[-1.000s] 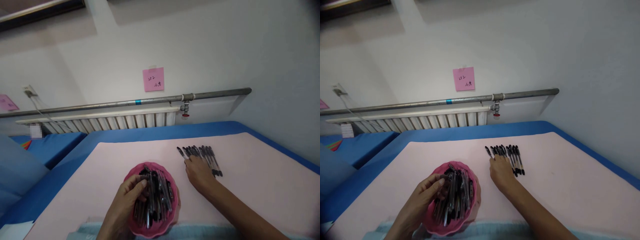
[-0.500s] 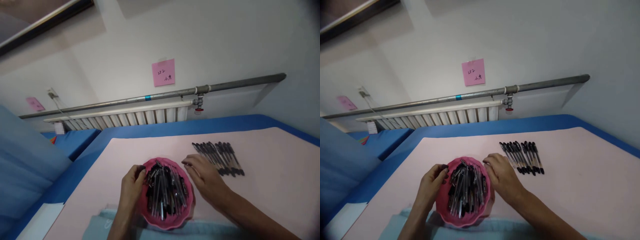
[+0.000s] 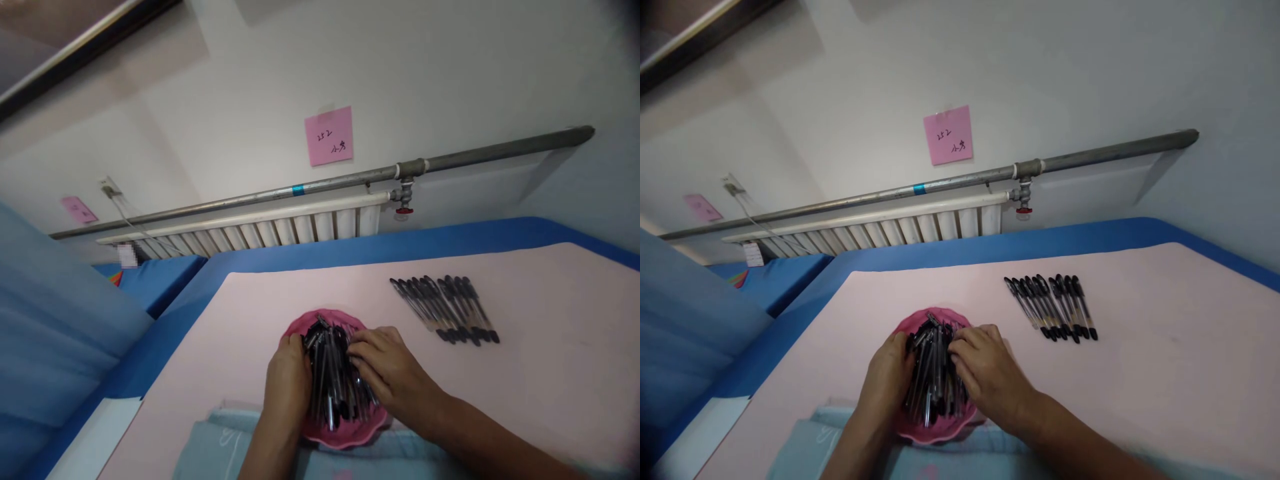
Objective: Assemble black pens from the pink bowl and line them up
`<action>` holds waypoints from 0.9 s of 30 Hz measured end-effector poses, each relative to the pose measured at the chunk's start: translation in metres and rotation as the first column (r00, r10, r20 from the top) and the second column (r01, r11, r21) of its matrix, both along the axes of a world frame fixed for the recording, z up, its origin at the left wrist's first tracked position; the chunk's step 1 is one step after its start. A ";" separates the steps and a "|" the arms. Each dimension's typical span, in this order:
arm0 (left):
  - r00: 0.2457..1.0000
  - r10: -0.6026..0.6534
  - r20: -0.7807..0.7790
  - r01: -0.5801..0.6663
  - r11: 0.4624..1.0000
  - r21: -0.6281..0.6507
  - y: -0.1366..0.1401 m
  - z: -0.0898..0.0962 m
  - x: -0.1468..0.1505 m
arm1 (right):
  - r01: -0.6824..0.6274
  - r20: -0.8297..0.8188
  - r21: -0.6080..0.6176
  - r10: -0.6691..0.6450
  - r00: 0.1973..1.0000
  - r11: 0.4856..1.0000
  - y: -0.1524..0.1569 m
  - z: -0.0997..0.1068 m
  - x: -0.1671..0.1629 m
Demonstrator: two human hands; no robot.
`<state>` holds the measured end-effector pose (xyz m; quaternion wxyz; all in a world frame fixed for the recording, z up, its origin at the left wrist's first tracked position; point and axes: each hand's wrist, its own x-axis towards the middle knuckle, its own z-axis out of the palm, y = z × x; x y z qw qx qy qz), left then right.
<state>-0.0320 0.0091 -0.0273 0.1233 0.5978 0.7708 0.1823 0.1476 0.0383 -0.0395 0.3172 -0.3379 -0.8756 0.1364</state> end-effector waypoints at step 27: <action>0.994 -0.112 0.010 0.113 0.993 -0.032 0.001 -0.004 0.001 | 0.005 0.019 -0.012 -0.005 1.000 1.000 0.000 -0.001 -0.001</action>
